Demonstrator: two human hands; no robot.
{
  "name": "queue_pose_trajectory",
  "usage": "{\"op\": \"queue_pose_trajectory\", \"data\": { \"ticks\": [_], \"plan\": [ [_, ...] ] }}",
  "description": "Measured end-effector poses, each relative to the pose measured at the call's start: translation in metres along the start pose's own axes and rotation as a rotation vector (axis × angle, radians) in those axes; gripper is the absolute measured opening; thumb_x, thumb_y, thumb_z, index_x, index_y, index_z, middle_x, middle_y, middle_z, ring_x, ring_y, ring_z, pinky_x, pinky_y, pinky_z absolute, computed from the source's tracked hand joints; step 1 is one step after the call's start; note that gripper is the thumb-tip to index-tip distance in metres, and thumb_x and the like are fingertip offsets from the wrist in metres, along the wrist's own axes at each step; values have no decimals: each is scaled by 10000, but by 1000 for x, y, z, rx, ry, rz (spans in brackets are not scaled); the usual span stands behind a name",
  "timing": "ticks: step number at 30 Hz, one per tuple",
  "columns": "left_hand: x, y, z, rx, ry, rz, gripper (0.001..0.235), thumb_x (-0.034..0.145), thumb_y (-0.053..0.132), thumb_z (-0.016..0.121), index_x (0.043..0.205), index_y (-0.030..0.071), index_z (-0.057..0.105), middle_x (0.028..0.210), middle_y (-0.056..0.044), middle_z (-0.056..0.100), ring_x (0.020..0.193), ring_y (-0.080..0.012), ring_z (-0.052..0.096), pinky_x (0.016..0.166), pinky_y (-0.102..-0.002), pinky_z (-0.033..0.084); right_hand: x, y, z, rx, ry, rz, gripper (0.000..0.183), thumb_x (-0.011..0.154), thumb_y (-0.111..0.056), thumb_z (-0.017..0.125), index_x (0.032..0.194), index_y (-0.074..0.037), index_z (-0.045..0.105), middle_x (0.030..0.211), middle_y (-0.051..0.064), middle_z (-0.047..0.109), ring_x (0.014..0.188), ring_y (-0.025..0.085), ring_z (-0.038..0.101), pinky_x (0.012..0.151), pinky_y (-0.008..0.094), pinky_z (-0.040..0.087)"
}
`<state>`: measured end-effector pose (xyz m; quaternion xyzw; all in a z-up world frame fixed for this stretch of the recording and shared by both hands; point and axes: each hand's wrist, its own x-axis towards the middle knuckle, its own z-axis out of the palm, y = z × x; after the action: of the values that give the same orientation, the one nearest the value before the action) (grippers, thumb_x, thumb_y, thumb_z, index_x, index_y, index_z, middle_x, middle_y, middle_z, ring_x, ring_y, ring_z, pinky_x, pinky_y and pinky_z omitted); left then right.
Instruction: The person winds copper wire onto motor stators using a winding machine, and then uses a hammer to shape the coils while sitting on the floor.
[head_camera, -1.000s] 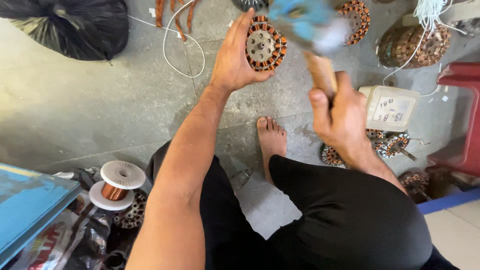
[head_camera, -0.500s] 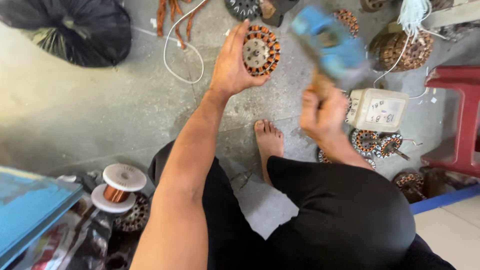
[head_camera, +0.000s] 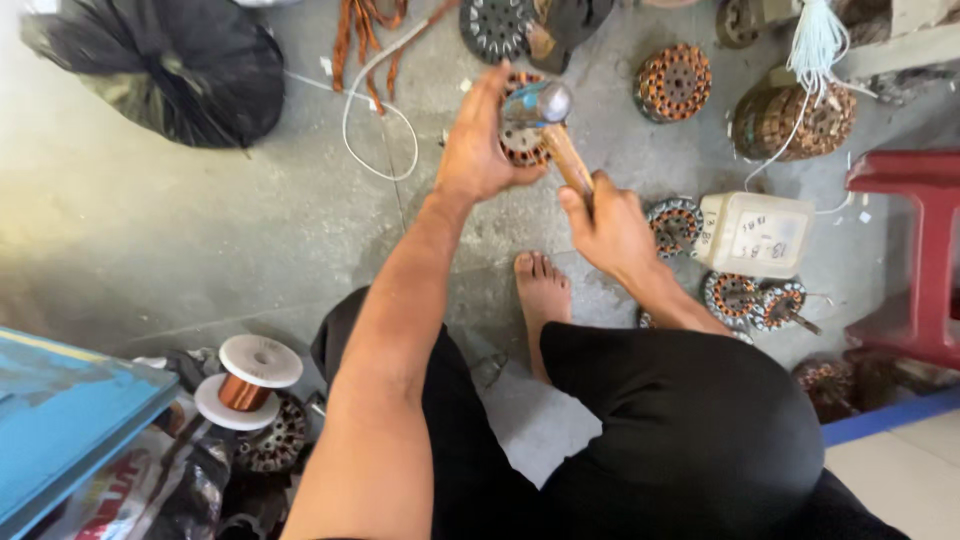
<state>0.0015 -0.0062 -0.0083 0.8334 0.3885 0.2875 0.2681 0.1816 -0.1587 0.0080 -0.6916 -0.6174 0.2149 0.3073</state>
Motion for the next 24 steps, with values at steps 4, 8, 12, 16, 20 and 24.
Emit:
{"op": "queue_pose_trajectory", "data": {
  "ticks": [4,8,12,16,20,24],
  "plan": [
    [-7,-2,3,-28,-2,-51,1310,533,323,1031,1571,59,277,1535,-208,422,1421,-367,448,1214,-421,396,-18,14,-16,229,122,-22,381,1050,-350,563,1016,29,565,639,189,628,543,338,659,511,463,515],
    [-4,-11,1,29,-19,-70,1342,517,332,1044,1577,64,267,1547,-220,410,1435,-390,415,1214,-434,379,-18,17,1,274,275,-192,407,1100,-347,526,1148,53,583,787,203,672,596,338,669,553,441,534],
    [-3,-3,0,-21,18,-40,1332,530,321,1038,1588,89,263,1565,-191,422,1464,-379,421,1223,-422,395,-8,6,10,-1,63,-19,403,1104,-352,640,1026,39,578,658,186,604,593,412,656,554,463,483],
    [-10,-11,10,5,-2,-53,1369,495,355,1062,1572,75,264,1546,-192,417,1440,-381,424,1223,-437,375,-19,19,-11,190,160,-23,369,1074,-311,595,1035,55,569,628,173,597,547,300,642,520,423,487],
    [-11,-9,2,16,-23,-107,1334,530,341,1048,1587,76,278,1567,-181,420,1438,-366,447,1213,-411,410,-17,16,4,245,221,-48,353,1059,-291,557,1114,54,605,737,192,654,540,335,644,495,423,489],
    [9,13,-5,17,23,-68,1302,528,336,1040,1567,86,297,1542,-173,436,1431,-365,457,1195,-413,413,1,13,0,-26,51,60,382,1082,-338,654,1004,32,597,664,214,613,639,432,634,553,484,474]
  ]
}}
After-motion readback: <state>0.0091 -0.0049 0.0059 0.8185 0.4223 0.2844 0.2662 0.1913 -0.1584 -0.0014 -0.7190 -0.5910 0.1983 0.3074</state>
